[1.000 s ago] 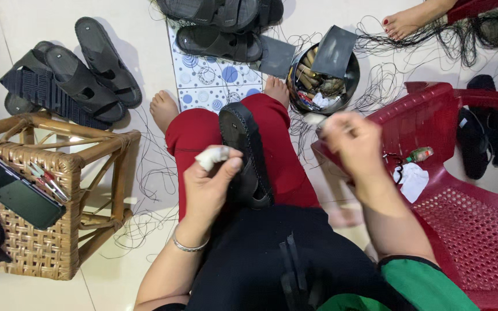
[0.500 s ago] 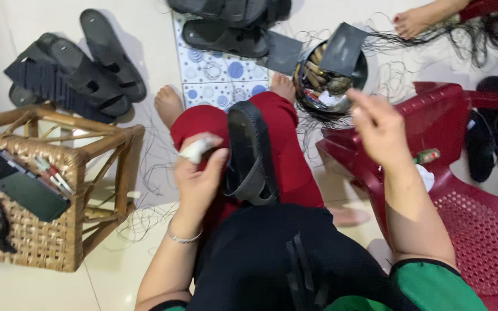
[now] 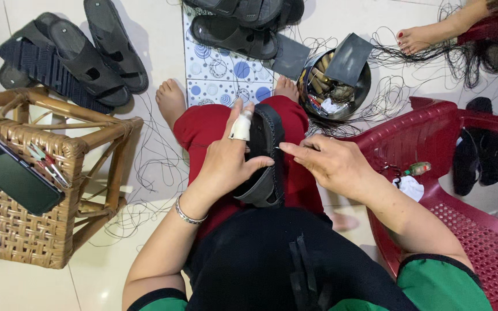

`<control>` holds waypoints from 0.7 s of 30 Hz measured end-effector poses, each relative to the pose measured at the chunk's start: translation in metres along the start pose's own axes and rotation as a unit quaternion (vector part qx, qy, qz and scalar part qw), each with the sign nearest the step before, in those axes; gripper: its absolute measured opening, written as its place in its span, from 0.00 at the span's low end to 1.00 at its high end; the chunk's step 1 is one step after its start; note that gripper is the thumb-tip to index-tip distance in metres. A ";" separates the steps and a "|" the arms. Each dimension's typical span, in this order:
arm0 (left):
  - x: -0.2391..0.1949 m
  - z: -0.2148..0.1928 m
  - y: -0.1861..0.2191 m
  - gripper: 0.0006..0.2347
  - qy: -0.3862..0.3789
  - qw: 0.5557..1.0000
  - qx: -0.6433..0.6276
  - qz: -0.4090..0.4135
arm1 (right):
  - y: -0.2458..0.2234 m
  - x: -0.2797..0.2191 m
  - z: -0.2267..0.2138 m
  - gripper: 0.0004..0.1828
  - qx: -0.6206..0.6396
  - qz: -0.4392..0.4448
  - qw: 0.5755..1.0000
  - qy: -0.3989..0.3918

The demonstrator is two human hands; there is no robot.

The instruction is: The person sits on the floor and sews a black slipper using a needle and thread. They repeatedly push the needle through the slipper's sole and pull the thread to stitch it. The person also picks up a small white object from the floor and continues sewing.

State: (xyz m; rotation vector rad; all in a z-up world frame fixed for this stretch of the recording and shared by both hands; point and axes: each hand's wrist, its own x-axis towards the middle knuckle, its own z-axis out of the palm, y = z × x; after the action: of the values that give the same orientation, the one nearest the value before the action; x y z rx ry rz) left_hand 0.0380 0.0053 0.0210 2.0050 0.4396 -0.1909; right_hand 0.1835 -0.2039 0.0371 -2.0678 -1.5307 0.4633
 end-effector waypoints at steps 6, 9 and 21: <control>0.004 0.009 -0.014 0.47 -0.008 1.000 0.018 0.000 | 0.006 -0.003 -0.002 0.17 -0.106 -0.001 0.994 -0.040; 0.010 0.015 -0.021 0.47 -0.001 1.000 0.025 0.010 | -0.010 0.009 -0.017 0.17 -0.181 -0.004 0.980 -0.076; 0.005 0.027 -0.026 0.46 0.060 0.997 0.039 0.025 | -0.011 0.044 0.001 0.12 -0.145 0.053 0.973 -0.173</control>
State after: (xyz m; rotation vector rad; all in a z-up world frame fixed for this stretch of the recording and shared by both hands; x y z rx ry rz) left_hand 0.0342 -0.0072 -0.0147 2.1085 0.4647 -0.0568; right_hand 0.1879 -0.1595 0.0442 -2.3982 -1.7803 0.7063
